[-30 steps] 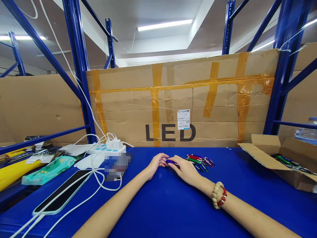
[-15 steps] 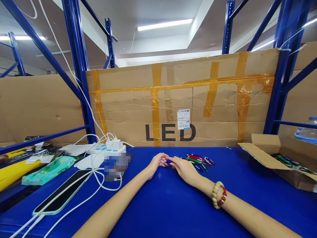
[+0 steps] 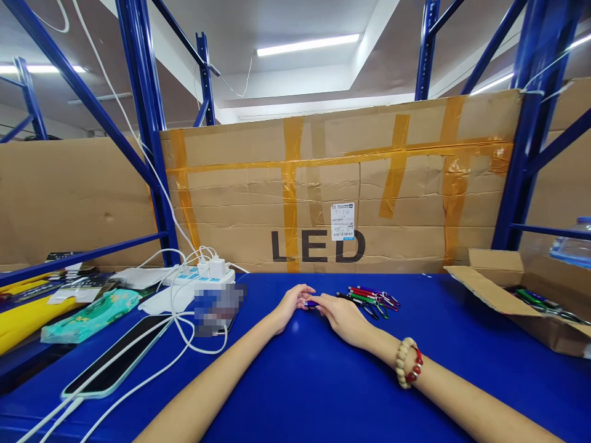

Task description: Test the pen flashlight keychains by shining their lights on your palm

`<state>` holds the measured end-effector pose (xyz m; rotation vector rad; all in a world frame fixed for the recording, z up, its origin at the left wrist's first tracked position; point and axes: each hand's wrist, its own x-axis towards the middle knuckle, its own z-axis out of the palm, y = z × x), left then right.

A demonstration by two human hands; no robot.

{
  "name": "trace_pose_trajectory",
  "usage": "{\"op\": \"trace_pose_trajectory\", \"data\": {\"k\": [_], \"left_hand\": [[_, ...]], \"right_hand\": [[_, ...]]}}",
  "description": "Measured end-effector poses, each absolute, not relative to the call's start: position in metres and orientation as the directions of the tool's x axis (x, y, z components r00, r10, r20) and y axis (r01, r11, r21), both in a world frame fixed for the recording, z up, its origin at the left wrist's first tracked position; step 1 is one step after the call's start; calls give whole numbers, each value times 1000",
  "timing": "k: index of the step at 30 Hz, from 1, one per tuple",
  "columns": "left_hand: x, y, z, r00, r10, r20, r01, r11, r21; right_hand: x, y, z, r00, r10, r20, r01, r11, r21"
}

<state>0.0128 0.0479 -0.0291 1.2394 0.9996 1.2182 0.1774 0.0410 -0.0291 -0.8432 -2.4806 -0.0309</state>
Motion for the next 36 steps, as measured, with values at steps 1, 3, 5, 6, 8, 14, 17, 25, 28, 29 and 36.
{"op": "trace_pose_trajectory", "data": {"k": [1,3,5,6,8,14,17,25,28,29,36], "left_hand": [[13,48,-29,122,989,80,-114,-66,991],[13,48,-29,123,989,80,-116,-66,991],[13,48,-29,124,989,81,-117,-67,991],[13,47,-29,125,989,83,-117,-68,991],[13,47,-29,126,988,85,-114,-71,991],[13,44,-28,126,988,90,-104,-77,992],[13,42,-26,137,987,87,-100,-74,992],[13,43,-26,137,987,82,-108,-67,992],[13,44,-26,133,988,80,-111,-65,992],[13,44,-27,134,988,79,-112,-64,992],[13,45,-27,157,984,81,-123,-61,990]], "right_hand": [[177,41,-29,-674,562,480,577,806,-133],[176,41,-29,-670,563,484,583,803,-126],[176,41,-29,-667,565,486,588,799,-123],[176,41,-30,-666,566,486,590,798,-122],[176,42,-30,-665,568,485,592,797,-122],[177,41,-29,-655,584,479,593,791,-152],[177,39,-28,-645,590,485,587,789,-181],[176,36,-25,-643,609,465,593,780,-202],[175,34,-22,-645,606,464,592,781,-197],[175,33,-21,-646,601,471,590,784,-191],[178,33,-20,-681,562,469,575,807,-133]]}}
